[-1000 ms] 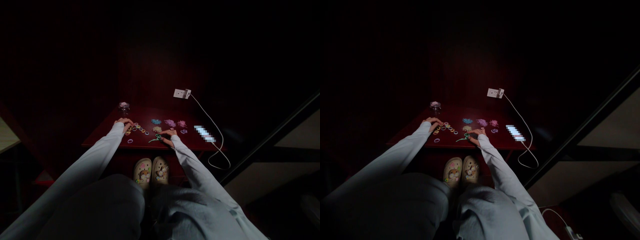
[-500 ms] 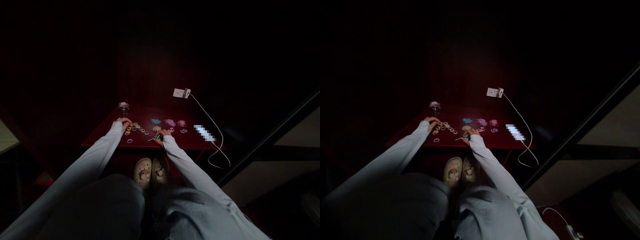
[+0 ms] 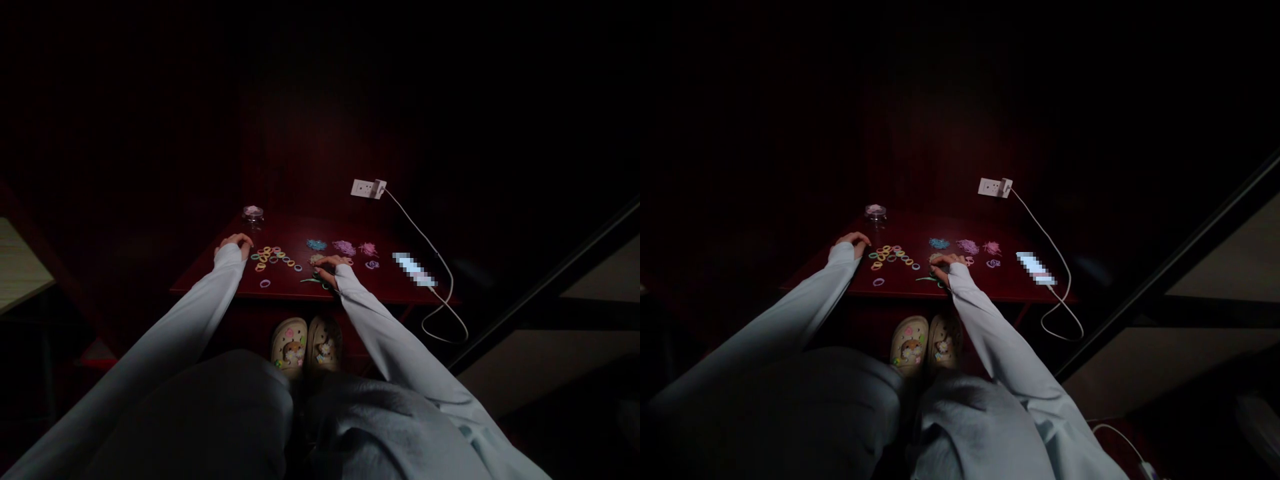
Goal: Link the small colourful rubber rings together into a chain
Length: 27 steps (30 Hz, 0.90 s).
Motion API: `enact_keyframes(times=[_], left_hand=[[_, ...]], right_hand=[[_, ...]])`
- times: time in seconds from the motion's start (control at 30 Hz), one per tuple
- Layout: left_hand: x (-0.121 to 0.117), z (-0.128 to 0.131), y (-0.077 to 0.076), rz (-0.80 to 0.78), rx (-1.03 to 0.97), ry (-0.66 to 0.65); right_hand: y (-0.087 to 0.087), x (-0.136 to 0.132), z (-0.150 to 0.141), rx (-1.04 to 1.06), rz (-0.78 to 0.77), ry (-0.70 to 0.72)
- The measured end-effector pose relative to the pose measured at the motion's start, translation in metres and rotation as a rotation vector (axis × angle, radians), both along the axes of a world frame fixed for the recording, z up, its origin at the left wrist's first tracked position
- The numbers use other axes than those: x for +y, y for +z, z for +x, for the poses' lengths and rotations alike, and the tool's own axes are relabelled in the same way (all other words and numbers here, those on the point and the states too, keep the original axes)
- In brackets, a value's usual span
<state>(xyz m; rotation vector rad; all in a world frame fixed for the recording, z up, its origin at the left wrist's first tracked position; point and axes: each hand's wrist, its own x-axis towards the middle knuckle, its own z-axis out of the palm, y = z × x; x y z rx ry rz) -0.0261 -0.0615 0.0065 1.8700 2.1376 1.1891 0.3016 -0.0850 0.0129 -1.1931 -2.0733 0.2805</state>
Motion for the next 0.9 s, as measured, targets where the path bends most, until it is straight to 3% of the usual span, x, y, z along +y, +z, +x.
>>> enact_keyframes(times=[0.1, 0.23, 0.57, 0.7, 0.9], left_hand=[[-0.012, 0.005, 0.005, -0.092, 0.019, 0.107], [-0.020, 0.013, 0.010, -0.158, 0.109, 0.072], [-0.017, 0.017, 0.012, -0.241, 0.166, 0.059], [-0.016, 0.016, 0.013, -0.262, 0.184, 0.032], [-0.014, 0.013, 0.010, -0.227, 0.178, 0.014]], right_hand=[[0.015, 0.008, -0.018, -0.137, -0.013, 0.087], [0.032, 0.017, -0.041, -0.277, -0.090, 0.132], [0.026, 0.031, -0.053, -0.328, -0.162, 0.192], [0.034, 0.039, -0.056, -0.315, -0.172, 0.157], [0.048, 0.041, -0.066, -0.375, -0.062, 0.115]])
